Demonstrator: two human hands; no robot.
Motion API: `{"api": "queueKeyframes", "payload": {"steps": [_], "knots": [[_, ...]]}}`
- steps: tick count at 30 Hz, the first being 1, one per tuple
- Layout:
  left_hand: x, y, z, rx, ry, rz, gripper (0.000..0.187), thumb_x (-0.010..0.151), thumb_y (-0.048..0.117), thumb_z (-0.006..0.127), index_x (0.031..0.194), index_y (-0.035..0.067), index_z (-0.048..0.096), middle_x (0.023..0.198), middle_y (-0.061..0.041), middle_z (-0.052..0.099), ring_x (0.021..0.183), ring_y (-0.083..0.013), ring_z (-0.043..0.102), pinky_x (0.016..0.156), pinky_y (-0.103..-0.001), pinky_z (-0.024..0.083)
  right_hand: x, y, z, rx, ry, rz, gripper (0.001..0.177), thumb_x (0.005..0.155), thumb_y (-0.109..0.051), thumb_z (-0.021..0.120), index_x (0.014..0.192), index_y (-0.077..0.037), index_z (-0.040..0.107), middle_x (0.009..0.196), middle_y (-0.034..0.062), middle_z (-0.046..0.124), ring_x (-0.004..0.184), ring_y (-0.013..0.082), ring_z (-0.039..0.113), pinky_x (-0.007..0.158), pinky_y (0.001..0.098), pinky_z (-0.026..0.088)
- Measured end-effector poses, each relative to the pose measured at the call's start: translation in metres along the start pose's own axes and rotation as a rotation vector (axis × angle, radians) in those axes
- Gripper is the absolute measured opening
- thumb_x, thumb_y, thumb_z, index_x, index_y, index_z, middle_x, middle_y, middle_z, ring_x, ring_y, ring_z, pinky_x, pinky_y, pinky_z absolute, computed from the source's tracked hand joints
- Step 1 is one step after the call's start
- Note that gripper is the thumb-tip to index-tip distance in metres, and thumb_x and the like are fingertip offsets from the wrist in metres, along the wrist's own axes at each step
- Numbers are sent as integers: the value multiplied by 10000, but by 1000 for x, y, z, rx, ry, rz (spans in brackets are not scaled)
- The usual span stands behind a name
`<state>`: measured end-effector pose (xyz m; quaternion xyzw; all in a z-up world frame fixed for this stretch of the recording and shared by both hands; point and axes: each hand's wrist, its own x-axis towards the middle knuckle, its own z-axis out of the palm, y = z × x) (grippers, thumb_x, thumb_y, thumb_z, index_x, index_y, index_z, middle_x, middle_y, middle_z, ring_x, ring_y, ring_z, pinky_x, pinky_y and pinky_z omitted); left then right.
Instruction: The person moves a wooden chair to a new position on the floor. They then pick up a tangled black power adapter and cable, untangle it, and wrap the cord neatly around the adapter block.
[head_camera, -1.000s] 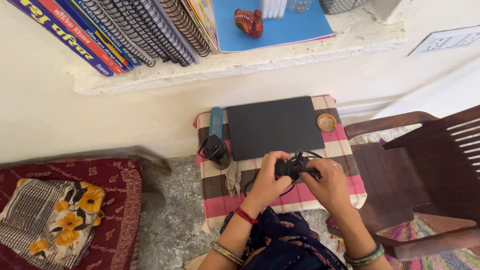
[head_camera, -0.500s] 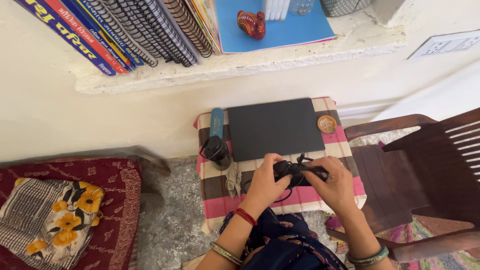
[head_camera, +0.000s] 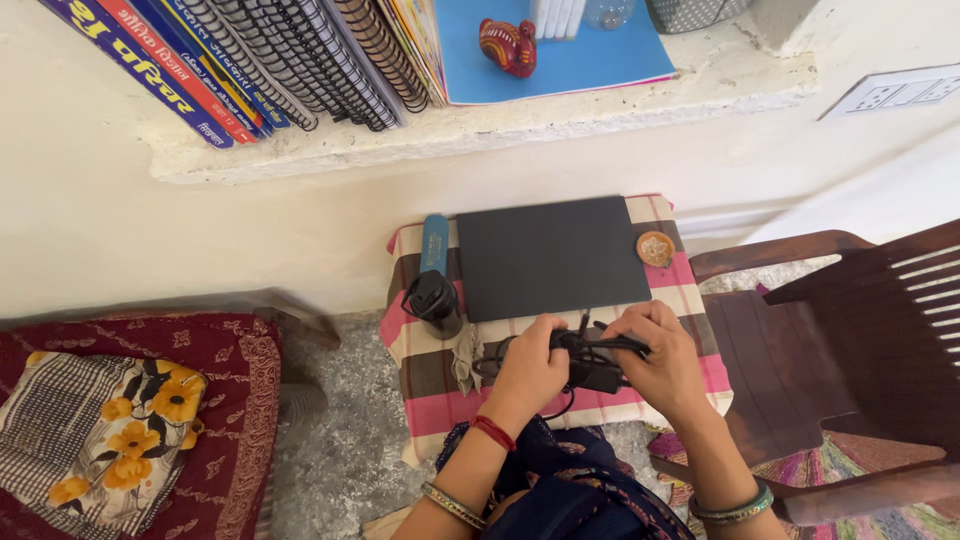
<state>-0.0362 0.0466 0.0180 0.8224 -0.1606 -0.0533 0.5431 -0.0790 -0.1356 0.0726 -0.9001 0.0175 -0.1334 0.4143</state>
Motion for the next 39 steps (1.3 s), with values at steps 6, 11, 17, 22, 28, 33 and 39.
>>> {"api": "queueKeyframes", "payload": {"steps": [6,11,17,22,28,33,39], "knots": [[2,-8,2,-21,-1,-258,314,875,92,581,1187,69,574,979,-212,720,900,-342,724,818,-428,568,14,-12,-6,-87,-127,5,253,713,-135,826,937,-80,722,980,71,674,915,275,678,775,391,545],[6,-18,7,-4,106,-145,331,781,55,691,1065,17,528,1081,-222,582,865,-362,680,761,-431,574,15,-26,-1,-232,-269,-55,281,745,-309,835,899,-94,736,861,81,692,873,312,665,762,425,524],[4,-20,-2,34,12,-147,337,792,38,686,1080,19,511,1043,-207,657,958,-380,685,828,-443,554,18,-24,16,-159,-322,244,264,770,-313,799,831,-73,707,766,65,727,733,255,734,679,392,565],[8,-15,-3,3,-55,-213,344,813,-8,624,1129,33,496,1071,-199,699,1024,-367,701,875,-429,559,21,-35,20,-167,-357,314,284,727,-244,755,916,-62,644,730,111,734,701,286,728,661,411,557],[12,-1,-8,16,10,-191,282,802,-15,639,1055,37,525,984,-191,671,948,-380,678,814,-464,538,29,-40,28,-416,-419,264,353,767,-315,711,1039,-111,620,834,119,735,822,342,713,719,471,541],[20,1,-15,54,55,-36,229,777,-26,605,994,42,572,1009,-169,655,968,-384,648,815,-465,524,26,-29,44,-447,-317,221,289,795,-304,696,1043,-159,665,923,122,700,842,357,701,719,481,547],[32,-6,-17,99,18,-6,214,791,-27,591,996,35,589,997,-171,673,988,-387,650,851,-474,520,23,-20,47,-335,-177,83,295,778,-235,706,1069,-184,711,868,91,700,778,343,694,676,466,543]]}}
